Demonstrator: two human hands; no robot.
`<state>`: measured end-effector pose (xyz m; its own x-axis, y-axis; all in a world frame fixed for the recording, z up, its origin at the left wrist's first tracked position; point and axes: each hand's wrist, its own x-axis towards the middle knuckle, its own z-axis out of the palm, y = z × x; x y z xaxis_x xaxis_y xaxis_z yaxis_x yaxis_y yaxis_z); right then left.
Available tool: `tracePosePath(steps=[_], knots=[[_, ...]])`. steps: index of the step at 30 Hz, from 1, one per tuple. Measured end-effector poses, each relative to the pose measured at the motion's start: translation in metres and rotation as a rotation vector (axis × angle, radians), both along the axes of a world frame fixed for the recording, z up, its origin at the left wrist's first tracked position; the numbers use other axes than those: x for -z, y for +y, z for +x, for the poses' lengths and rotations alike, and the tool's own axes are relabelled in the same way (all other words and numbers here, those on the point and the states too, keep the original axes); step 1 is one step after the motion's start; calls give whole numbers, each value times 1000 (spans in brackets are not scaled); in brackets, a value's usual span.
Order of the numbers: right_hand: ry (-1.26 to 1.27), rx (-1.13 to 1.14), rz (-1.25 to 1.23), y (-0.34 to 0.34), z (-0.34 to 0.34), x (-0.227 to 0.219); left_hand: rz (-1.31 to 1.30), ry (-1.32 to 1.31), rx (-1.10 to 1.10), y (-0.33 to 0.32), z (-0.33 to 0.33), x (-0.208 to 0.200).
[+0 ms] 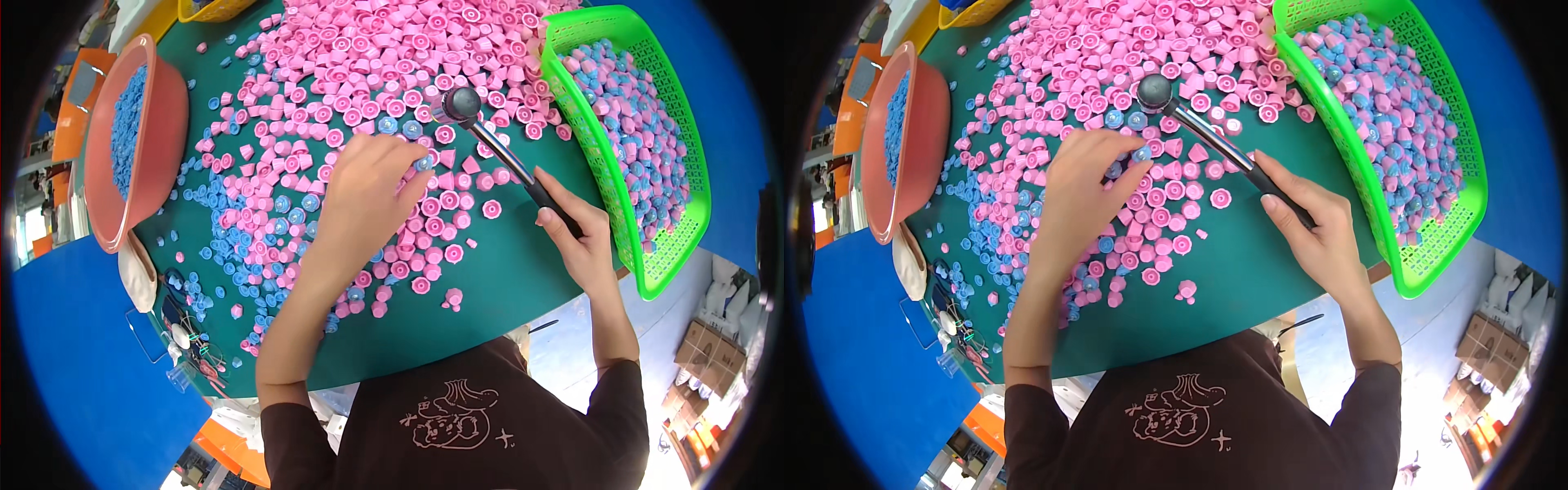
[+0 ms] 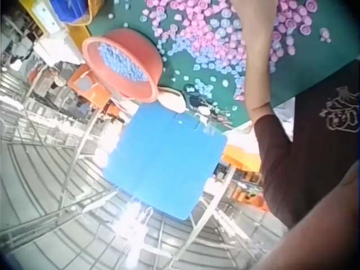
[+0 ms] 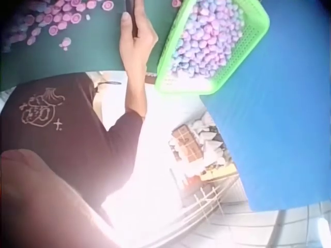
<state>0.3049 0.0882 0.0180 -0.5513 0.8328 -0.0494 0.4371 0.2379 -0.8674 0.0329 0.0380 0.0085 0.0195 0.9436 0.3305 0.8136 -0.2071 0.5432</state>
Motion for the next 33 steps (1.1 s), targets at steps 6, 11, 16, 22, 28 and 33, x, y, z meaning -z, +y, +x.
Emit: tracePosePath(steps=[6, 11, 16, 22, 28, 33], knots=[[-39, 20, -42, 0, 11, 2, -25, -1, 43, 18, 5, 12], [-48, 1, -42, -2, 14, 3, -36, -1, 29, 18, 5, 15], [-63, -47, -26, -4, 12, 5, -18, -35, 9, 15, 3, 18], [-72, -62, 206, -19, 3, -11, -35, -52, -80, -2, -16, 0], [-181, -132, 98, -13, -11, -9, 18, 69, -452, -73, -90, -39], [10, 168, -82, -20, 10, 1, -27, 16, -845, -158, -166, -32]])
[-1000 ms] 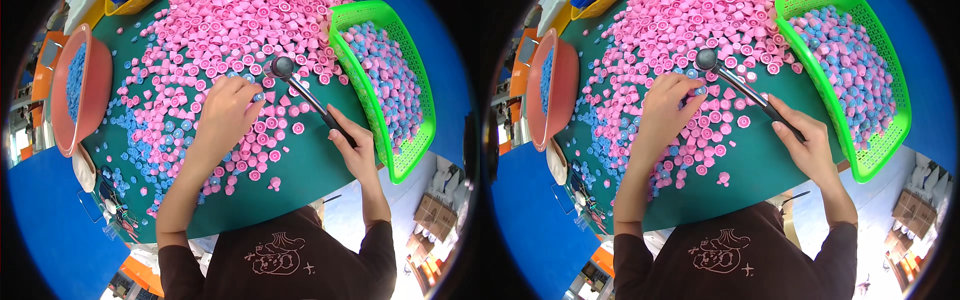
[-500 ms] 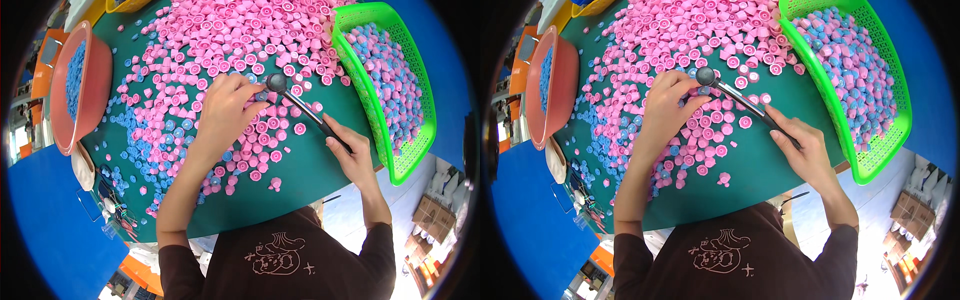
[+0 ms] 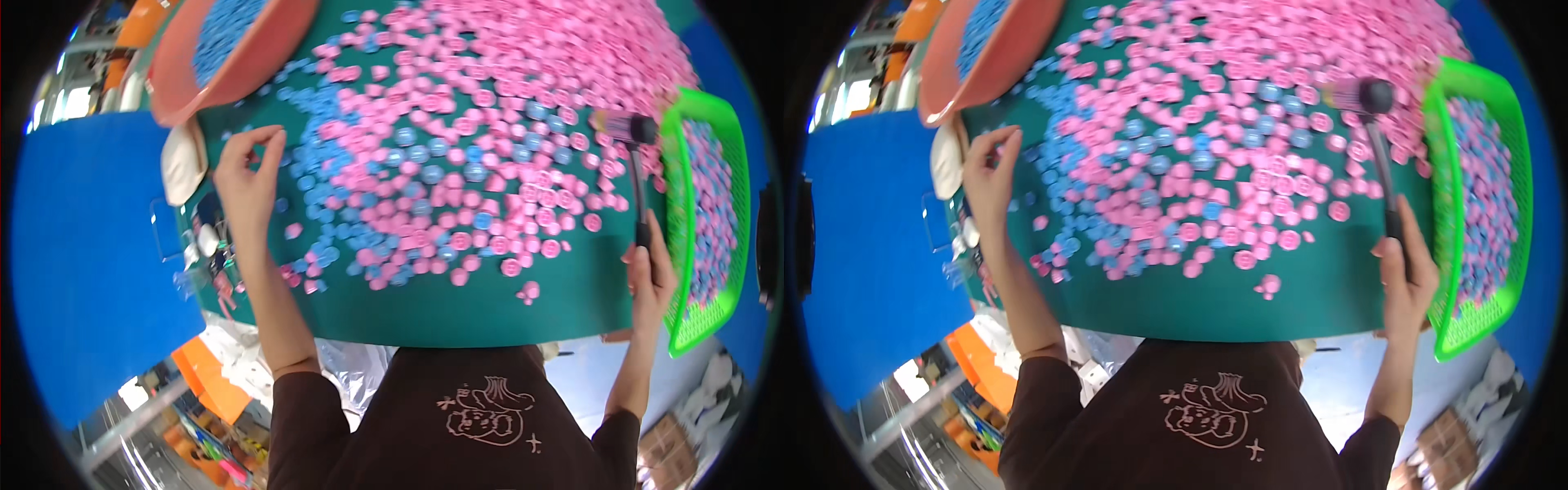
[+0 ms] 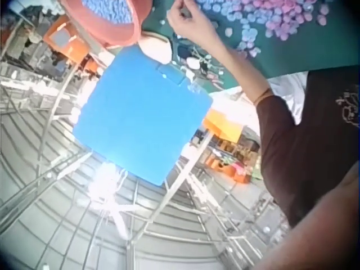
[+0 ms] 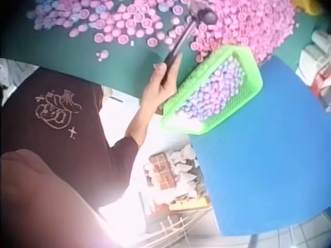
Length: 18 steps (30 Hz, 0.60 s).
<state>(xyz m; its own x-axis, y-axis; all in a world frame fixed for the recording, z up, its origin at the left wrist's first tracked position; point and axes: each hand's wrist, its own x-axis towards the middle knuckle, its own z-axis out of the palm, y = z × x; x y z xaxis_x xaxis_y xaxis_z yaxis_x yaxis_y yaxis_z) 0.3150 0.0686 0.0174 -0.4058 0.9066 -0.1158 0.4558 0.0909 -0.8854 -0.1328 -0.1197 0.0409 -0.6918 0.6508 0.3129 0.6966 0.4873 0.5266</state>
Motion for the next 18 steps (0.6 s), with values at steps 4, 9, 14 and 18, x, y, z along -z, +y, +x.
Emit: tracePosePath(steps=[4, 9, 14, 18], knots=[[11, -30, -61, 5, -15, 10, -129, -72, 27, -14, -12, 18], [-8, -171, -45, -5, -28, 5, -205, -53, 179, 2, -14, 30], [-38, -188, 37, -9, -25, 2, -423, 55, 322, 11, -25, 17], [-56, -162, 38, -9, -20, -4, -420, 87, 422, 21, -30, 16]])
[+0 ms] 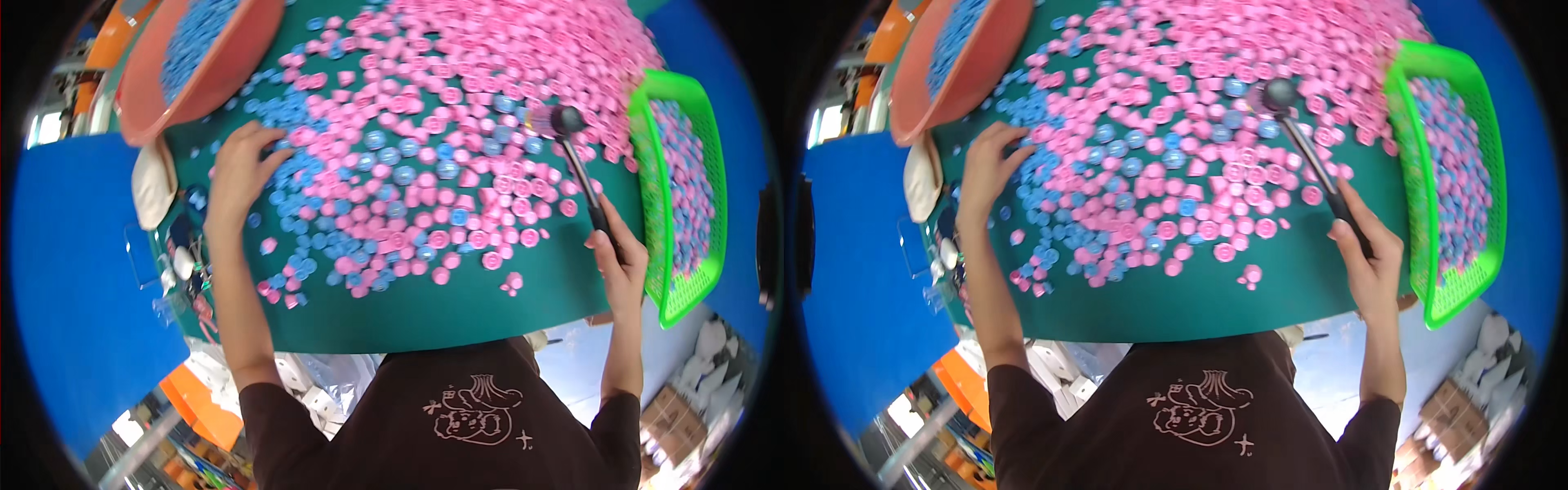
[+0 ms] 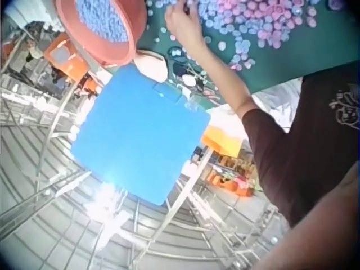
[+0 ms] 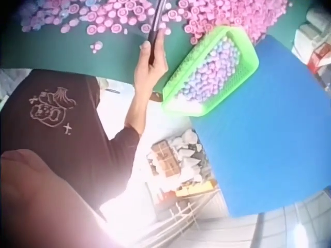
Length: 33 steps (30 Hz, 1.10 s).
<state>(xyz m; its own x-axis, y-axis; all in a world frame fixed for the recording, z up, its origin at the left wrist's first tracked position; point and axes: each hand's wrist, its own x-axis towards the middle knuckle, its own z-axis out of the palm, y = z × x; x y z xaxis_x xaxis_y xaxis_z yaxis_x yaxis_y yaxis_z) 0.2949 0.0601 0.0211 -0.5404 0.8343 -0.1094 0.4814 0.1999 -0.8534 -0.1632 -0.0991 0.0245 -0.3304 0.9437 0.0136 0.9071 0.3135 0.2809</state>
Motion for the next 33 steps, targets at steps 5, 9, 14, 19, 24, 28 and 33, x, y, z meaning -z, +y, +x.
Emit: tracePosePath(steps=[5, 9, 14, 19, 24, 28, 33], knots=[[20, -7, 40, 1, 8, 0, 216, -56, -321, -2, 36, -13], [-3, 30, -40, 1, 17, 4, 331, -278, -4, 48, 128, -9], [41, -17, -35, -4, 19, 5, 357, -403, 225, 85, 190, 13], [37, -23, -57, -6, 24, 6, 270, -311, 295, 86, 195, 17], [41, -32, -65, -5, 24, 9, 168, -305, 270, 87, 201, 20], [50, -64, -49, -6, 25, 10, 154, -288, 280, 88, 201, 17], [-87, -168, -12, -9, 21, -8, 181, -312, 217, 80, 192, 14]])
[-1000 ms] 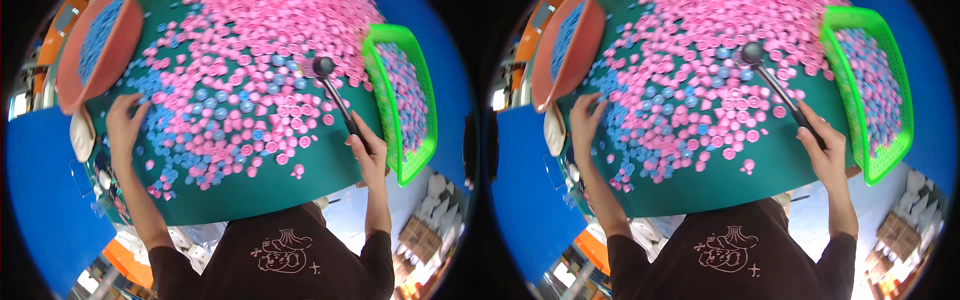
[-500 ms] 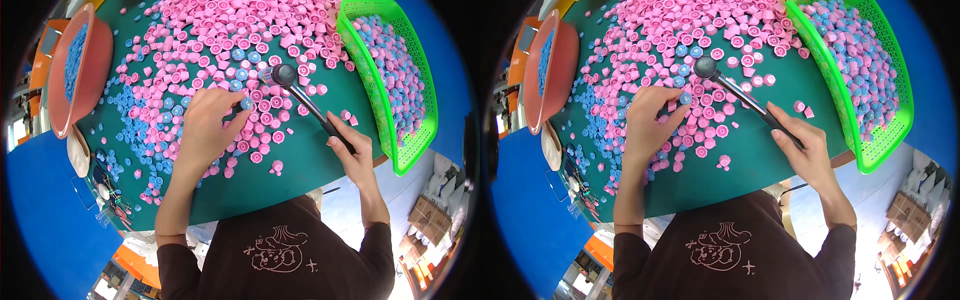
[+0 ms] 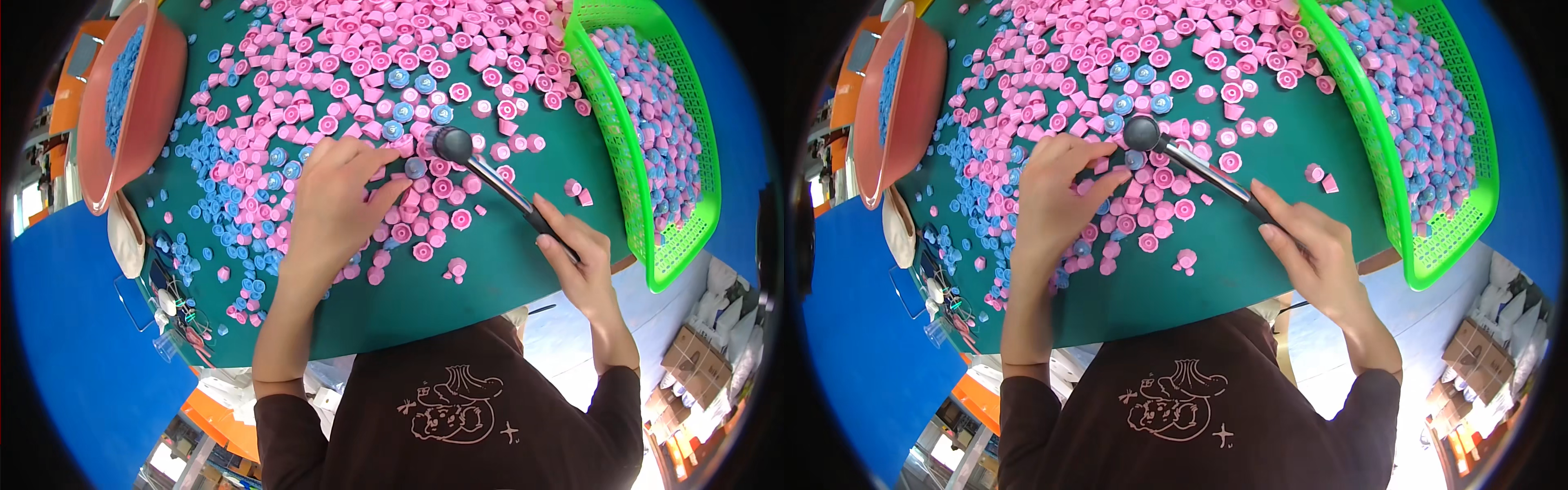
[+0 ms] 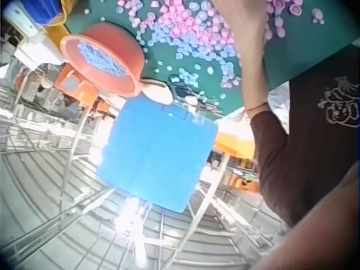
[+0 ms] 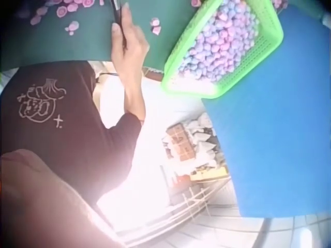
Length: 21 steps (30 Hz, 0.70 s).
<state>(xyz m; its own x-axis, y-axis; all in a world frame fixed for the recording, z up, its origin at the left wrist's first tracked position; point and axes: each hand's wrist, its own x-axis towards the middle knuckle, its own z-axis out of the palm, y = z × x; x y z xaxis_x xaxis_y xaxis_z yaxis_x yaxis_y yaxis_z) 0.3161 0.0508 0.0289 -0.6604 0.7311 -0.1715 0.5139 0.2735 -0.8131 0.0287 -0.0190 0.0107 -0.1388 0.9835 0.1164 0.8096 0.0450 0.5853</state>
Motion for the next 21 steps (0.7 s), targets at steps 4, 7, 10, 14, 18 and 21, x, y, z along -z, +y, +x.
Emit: tracePosePath(steps=[4, 7, 10, 14, 18, 21], knots=[[177, -61, 210, -11, -1, -3, 50, -7, -81, -9, -11, -15], [-27, -130, 166, -13, -11, -12, 108, 16, -133, -22, -27, -20], [-129, -121, 87, -14, -17, -16, 121, 6, -237, -48, -47, -27], [70, -58, 134, -10, -8, -2, 31, 136, -542, -102, -83, -47], [87, 180, -114, -12, -9, -11, 61, 89, -750, -144, -129, -33], [193, 204, -187, -11, -15, 3, 30, 129, -680, -148, -143, -15]])
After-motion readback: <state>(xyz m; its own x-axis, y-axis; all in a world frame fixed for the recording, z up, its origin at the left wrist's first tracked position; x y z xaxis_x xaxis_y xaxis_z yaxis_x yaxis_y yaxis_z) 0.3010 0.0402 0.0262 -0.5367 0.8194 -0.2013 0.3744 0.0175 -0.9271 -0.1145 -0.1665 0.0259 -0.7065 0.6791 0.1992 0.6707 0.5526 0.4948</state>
